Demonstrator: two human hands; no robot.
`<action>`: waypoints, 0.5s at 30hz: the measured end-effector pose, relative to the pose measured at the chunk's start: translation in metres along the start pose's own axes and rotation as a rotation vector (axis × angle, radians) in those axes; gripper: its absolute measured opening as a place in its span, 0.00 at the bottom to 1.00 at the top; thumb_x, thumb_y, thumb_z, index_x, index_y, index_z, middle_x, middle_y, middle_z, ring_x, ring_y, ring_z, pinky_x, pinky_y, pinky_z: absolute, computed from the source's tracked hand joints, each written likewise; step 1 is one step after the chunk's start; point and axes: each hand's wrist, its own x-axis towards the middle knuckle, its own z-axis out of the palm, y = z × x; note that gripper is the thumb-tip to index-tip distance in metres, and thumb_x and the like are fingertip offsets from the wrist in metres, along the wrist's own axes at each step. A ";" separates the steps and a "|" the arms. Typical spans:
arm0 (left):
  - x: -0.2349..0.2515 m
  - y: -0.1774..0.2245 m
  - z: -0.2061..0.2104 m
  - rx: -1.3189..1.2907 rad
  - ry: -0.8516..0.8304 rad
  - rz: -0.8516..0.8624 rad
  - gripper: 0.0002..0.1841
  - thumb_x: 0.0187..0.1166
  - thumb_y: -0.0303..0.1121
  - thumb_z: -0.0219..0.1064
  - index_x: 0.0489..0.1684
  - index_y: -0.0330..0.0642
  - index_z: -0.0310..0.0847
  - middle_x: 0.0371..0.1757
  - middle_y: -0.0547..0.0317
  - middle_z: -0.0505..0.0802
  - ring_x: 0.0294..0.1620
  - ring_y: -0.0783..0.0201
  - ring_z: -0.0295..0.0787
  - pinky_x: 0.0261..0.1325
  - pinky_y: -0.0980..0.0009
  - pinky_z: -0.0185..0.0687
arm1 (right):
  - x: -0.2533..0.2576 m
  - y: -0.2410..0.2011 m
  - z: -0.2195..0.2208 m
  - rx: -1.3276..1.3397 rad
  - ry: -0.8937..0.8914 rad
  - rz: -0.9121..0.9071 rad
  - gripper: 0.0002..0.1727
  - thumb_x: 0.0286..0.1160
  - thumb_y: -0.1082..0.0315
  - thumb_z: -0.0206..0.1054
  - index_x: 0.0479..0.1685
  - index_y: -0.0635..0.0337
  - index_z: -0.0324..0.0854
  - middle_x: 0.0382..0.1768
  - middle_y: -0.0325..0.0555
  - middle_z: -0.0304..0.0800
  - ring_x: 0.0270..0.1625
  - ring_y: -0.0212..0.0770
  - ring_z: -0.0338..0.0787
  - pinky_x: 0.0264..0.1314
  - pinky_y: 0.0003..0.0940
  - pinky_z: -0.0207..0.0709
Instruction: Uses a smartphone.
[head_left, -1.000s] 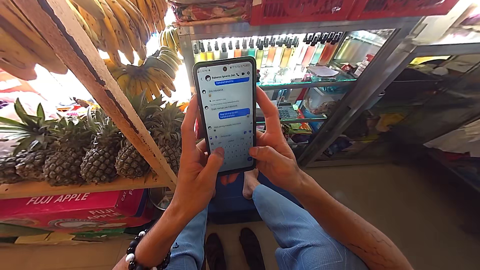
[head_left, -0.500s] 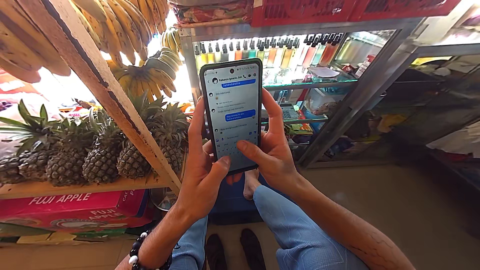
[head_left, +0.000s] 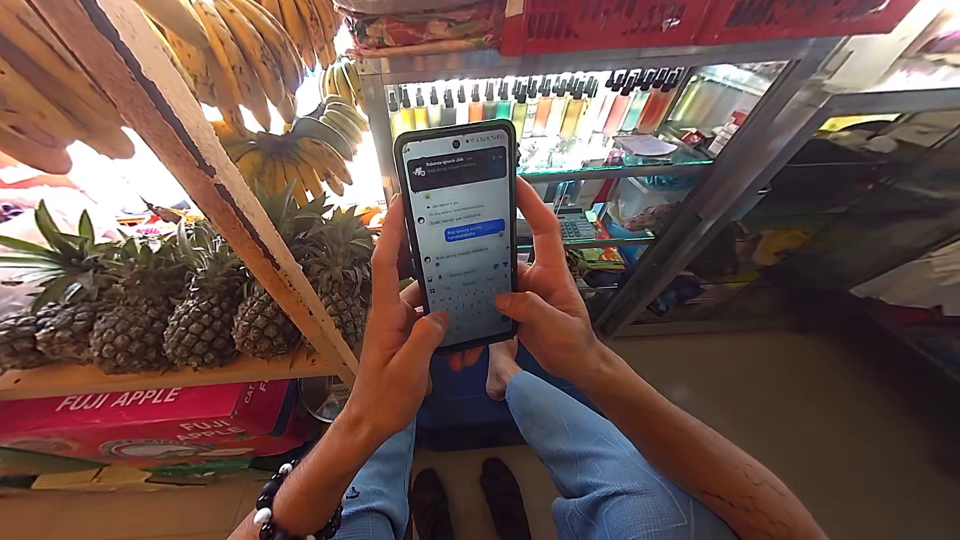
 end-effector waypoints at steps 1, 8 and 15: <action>0.000 0.000 0.000 -0.003 0.005 0.002 0.47 0.78 0.18 0.45 0.94 0.76 0.31 0.64 0.56 0.87 0.46 0.63 0.94 0.38 0.69 0.93 | 0.000 0.000 0.000 0.007 -0.006 0.003 0.47 0.78 0.80 0.47 0.93 0.24 0.35 0.61 0.52 0.85 0.47 0.51 0.96 0.32 0.49 0.93; 0.000 0.001 0.000 0.004 0.006 -0.006 0.47 0.78 0.18 0.45 0.94 0.76 0.30 0.67 0.57 0.86 0.51 0.63 0.93 0.43 0.67 0.93 | -0.001 0.000 0.000 0.000 -0.014 0.011 0.49 0.77 0.80 0.49 0.93 0.24 0.34 0.61 0.52 0.86 0.46 0.52 0.96 0.33 0.50 0.93; 0.000 0.001 -0.001 -0.013 -0.005 -0.007 0.47 0.77 0.17 0.44 0.94 0.75 0.30 0.64 0.56 0.88 0.44 0.64 0.94 0.36 0.69 0.93 | 0.000 -0.003 0.000 -0.003 -0.035 0.020 0.54 0.73 0.84 0.54 0.93 0.26 0.31 0.63 0.54 0.84 0.46 0.54 0.96 0.34 0.50 0.94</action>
